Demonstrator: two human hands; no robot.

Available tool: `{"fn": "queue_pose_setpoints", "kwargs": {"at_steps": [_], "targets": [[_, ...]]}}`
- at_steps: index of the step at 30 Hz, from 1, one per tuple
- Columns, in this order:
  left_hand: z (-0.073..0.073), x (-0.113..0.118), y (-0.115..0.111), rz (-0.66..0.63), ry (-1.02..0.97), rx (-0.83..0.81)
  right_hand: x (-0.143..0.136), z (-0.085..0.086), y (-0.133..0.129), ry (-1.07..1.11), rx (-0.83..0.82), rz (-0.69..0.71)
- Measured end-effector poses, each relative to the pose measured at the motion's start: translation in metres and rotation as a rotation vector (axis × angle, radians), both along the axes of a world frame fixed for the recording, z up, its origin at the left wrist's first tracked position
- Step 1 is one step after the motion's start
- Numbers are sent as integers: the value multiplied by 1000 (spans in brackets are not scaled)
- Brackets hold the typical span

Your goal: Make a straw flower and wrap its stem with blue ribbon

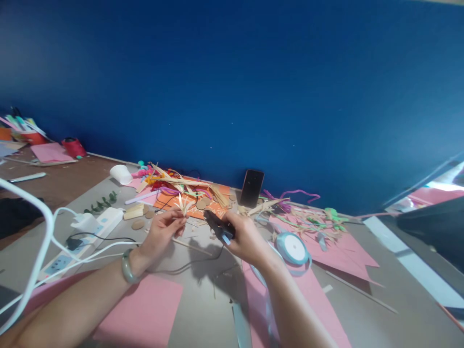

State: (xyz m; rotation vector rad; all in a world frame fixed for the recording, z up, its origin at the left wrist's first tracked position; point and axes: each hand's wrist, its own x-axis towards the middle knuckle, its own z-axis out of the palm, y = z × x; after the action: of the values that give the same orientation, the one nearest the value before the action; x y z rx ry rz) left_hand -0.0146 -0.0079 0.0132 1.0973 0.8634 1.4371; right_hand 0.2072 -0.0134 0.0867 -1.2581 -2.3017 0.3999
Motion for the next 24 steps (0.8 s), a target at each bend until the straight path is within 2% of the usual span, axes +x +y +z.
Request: {"fn": "queue_pose_setpoints", "kwargs": {"at_steps": [5,12,14,19,21,24], "targets": [[2,3,-2,-29,58,-23,-1,-4,1,-20,25,21],[0,1,1,-34,144,39,-1,-6,1,11,0,4],[-3,1,3,-22,153,17,1,-8,3,63,26,-43],[-12,1,7,-16,180,-86,4,-12,6,259,141,-272],[-14,1,8,-16,157,-103,6,-11,4,296,117,-246],[-13,2,7,-20,105,-96,6,-9,0,289,29,-94]]}}
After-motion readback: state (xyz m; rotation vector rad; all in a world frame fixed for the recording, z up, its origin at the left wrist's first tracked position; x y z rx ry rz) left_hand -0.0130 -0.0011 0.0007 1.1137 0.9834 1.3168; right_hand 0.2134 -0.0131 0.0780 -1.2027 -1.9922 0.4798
